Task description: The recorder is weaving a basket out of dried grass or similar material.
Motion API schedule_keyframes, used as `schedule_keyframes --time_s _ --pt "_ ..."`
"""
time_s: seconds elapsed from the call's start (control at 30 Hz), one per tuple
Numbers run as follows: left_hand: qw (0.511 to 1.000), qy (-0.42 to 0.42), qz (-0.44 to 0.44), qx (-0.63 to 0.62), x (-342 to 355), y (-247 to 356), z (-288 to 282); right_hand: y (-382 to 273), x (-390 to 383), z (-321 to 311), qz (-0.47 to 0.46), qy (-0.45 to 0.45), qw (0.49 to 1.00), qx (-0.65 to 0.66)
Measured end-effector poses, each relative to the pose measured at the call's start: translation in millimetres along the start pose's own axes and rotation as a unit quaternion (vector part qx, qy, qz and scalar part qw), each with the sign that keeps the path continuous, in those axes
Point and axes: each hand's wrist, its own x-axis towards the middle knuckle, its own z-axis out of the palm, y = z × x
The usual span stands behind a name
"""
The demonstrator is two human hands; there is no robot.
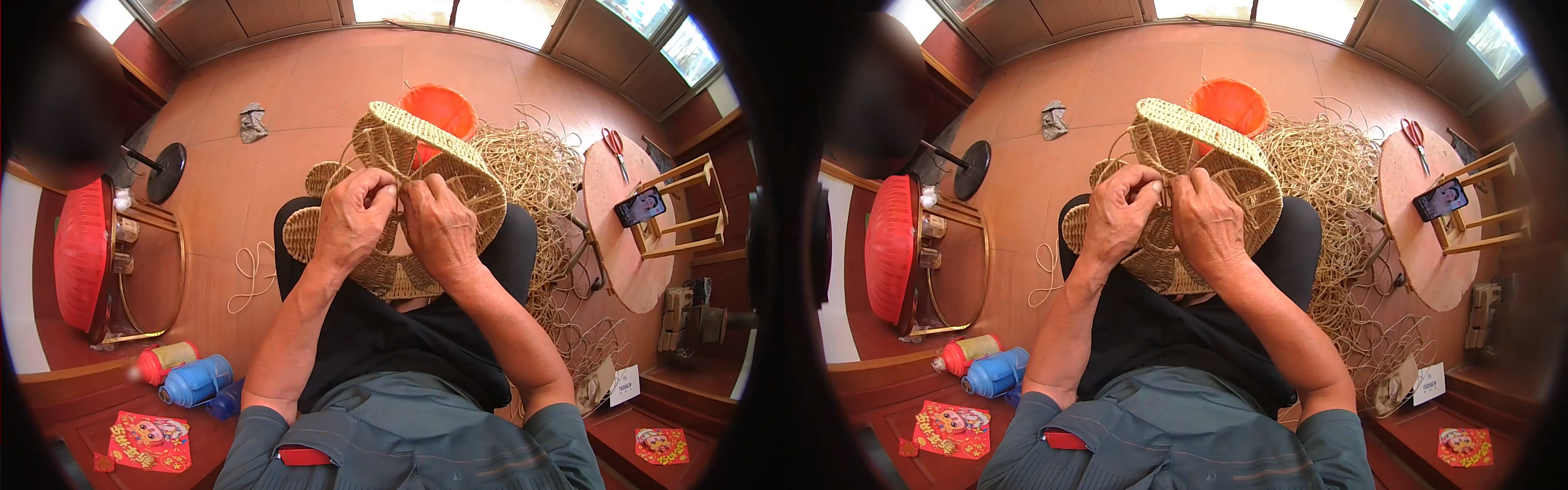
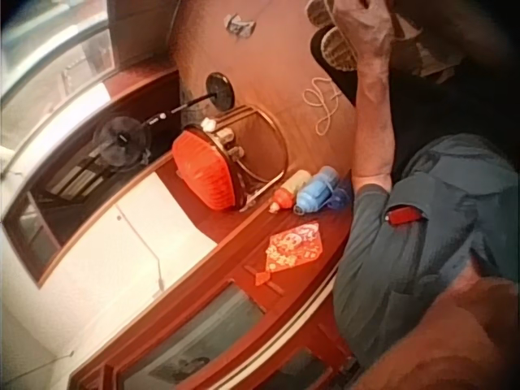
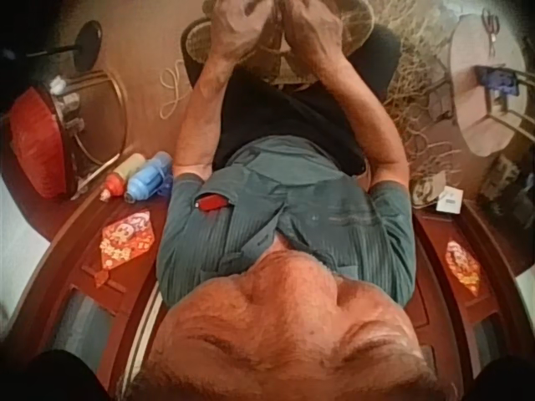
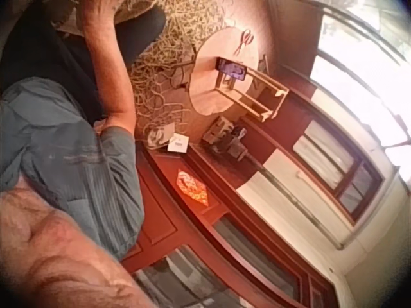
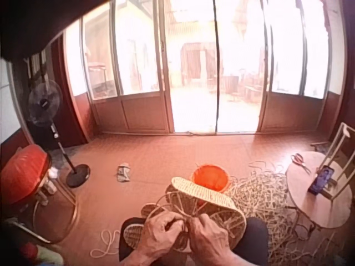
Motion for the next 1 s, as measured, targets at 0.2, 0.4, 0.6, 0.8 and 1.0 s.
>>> schedule_keyframes --time_s 0.2,0.4,0.6,0.8,1.0 --pt "0.991 0.049 0.120 0.040 -12 -11 8 -8 -5 9 0.049 0.022 0.998 0.018" --pt "0.968 0.064 0.204 0.129 -9 -17 8 -10 -7 15 0.067 0.044 0.996 0.036" --pt "0.957 0.099 0.218 0.166 -14 -18 17 -2 -12 18 0.061 0.053 0.991 0.105" --pt "0.975 0.080 0.144 0.152 -22 -19 21 1 -17 17 0.032 0.078 0.990 0.117" --pt "0.980 0.053 0.118 0.153 -26 -21 17 2 -24 17 -0.005 0.075 0.989 0.129"
